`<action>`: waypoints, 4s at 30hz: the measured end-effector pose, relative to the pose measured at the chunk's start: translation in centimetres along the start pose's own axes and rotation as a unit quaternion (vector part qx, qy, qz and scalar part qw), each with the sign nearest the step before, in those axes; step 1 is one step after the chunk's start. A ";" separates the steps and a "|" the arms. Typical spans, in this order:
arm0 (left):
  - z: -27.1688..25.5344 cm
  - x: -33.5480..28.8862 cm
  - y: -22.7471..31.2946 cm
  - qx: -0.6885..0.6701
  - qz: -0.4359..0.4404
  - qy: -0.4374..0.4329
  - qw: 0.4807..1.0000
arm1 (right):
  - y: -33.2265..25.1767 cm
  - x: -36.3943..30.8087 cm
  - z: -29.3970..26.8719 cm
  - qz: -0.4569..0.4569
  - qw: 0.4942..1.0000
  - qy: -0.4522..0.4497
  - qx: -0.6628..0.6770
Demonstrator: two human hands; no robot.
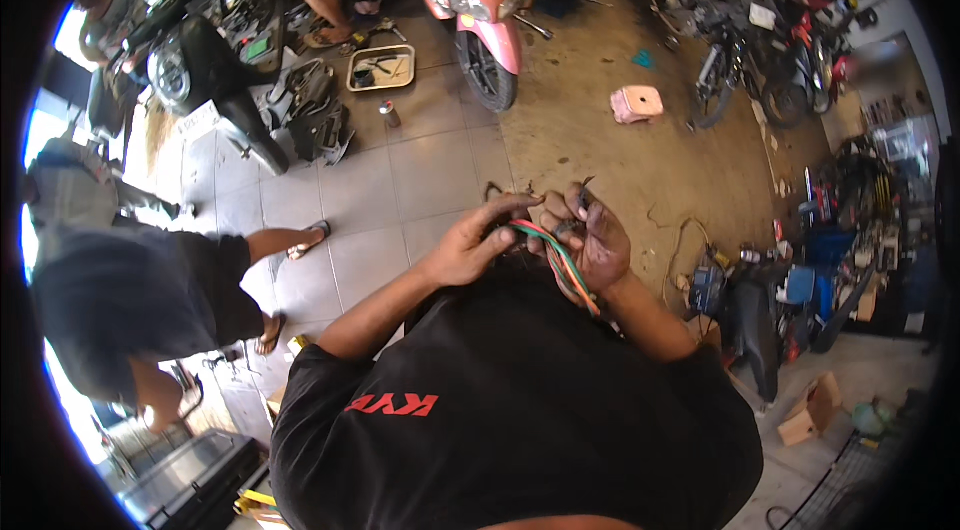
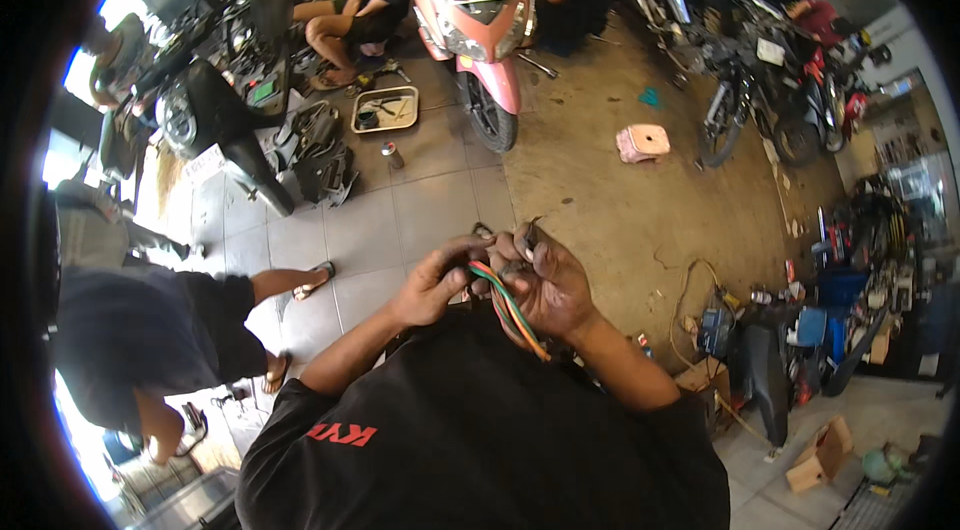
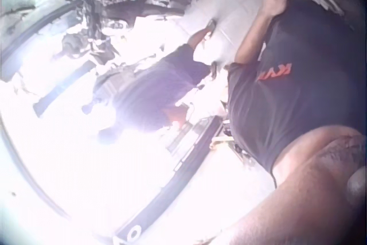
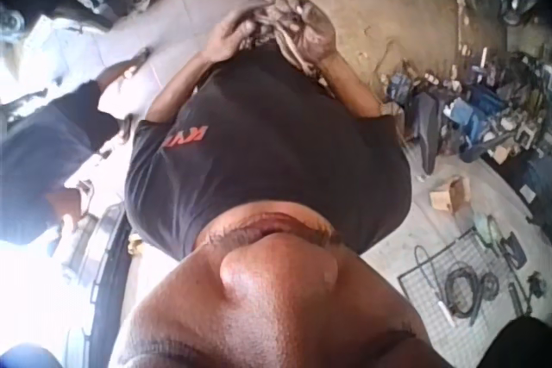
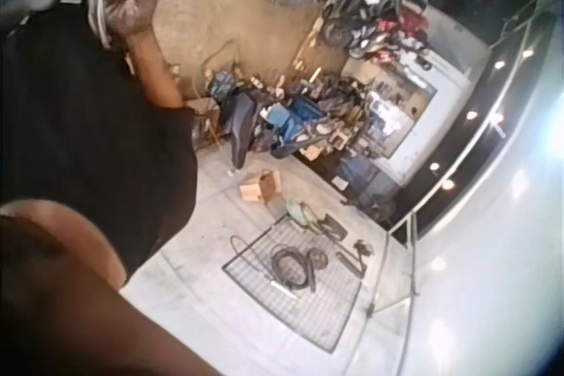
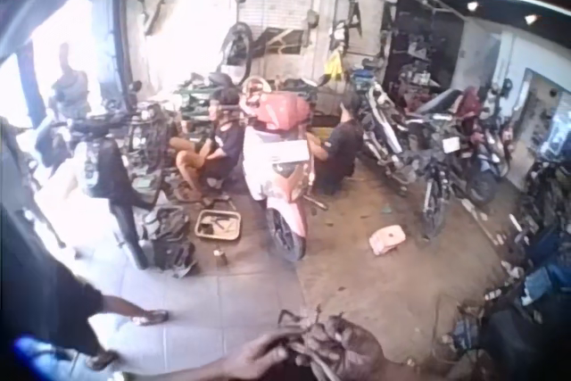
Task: The person manipulates a motorcycle wiring harness by hand and with pliers, stripping wire ends and connecting them into a plastic socket while working near a disassembled motorcycle.
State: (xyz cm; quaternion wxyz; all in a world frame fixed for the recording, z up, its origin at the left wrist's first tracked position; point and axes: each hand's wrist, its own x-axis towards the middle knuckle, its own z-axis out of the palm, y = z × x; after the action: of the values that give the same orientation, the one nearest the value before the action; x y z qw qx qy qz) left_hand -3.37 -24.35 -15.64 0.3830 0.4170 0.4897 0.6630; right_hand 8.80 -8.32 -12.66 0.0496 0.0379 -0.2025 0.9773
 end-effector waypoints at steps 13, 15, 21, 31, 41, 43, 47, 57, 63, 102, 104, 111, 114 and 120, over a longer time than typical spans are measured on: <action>3.4 6.8 7.5 -0.002 0.016 0.014 1.000 | -4.9 -37.8 -26.4 0.264 0.256 0.511 -0.777; 5.0 6.3 7.7 0.002 0.025 0.015 1.000 | -0.2 -37.4 -22.3 0.300 0.199 0.618 -0.699; 13.4 8.0 7.7 -0.007 0.090 -0.060 0.994 | 8.7 -48.2 -19.6 0.321 0.235 0.704 -0.588; 32.5 7.0 6.9 -0.080 0.051 -0.124 0.988 | 15.9 -55.8 -17.4 0.235 0.265 0.658 -0.665; 46.8 1.2 4.3 -0.097 -0.010 -0.271 0.958 | -2.3 -47.0 8.1 -0.504 0.609 0.445 -0.421; 48.8 0.0 3.3 -0.101 0.064 -0.307 0.944 | -5.0 -46.3 11.0 -0.591 0.546 0.443 -0.395; 50.9 -0.6 3.0 0.048 0.214 -0.302 0.928 | -6.2 -48.0 12.8 -0.597 0.446 0.503 -0.438; 54.8 0.1 3.6 -0.091 0.185 -0.309 0.929 | -7.5 -52.5 12.3 -0.563 0.422 0.523 -0.480; 54.5 1.6 -1.9 -0.462 -0.013 -0.450 0.764 | -9.0 -55.2 6.8 -0.690 0.475 0.459 -0.296; 55.8 -2.5 2.8 -0.117 -0.023 -0.454 0.883 | -11.3 -53.2 20.9 -0.640 0.248 0.541 -0.487; 55.2 -0.9 2.7 -0.062 -0.024 -0.479 0.876 | -11.6 -52.8 20.7 -0.632 0.219 0.546 -0.504; 53.8 1.6 3.4 -0.173 -0.103 -0.548 0.812 | -12.5 -52.8 20.8 -0.601 0.272 0.570 -0.490; 53.1 2.6 3.6 -0.218 -0.185 -0.555 0.781 | -13.4 -54.2 18.8 -0.583 0.371 0.563 -0.454; 52.6 3.4 4.9 -0.272 -0.239 -0.548 0.754 | -13.2 -54.4 15.9 -0.542 0.451 0.578 -0.410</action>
State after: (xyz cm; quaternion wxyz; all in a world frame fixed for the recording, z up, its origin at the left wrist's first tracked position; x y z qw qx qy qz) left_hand 43.76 -4.98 -1.18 0.8291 0.4565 0.0791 0.3129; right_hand 65.16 -7.04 1.95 0.6848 -0.4587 -0.4426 0.3531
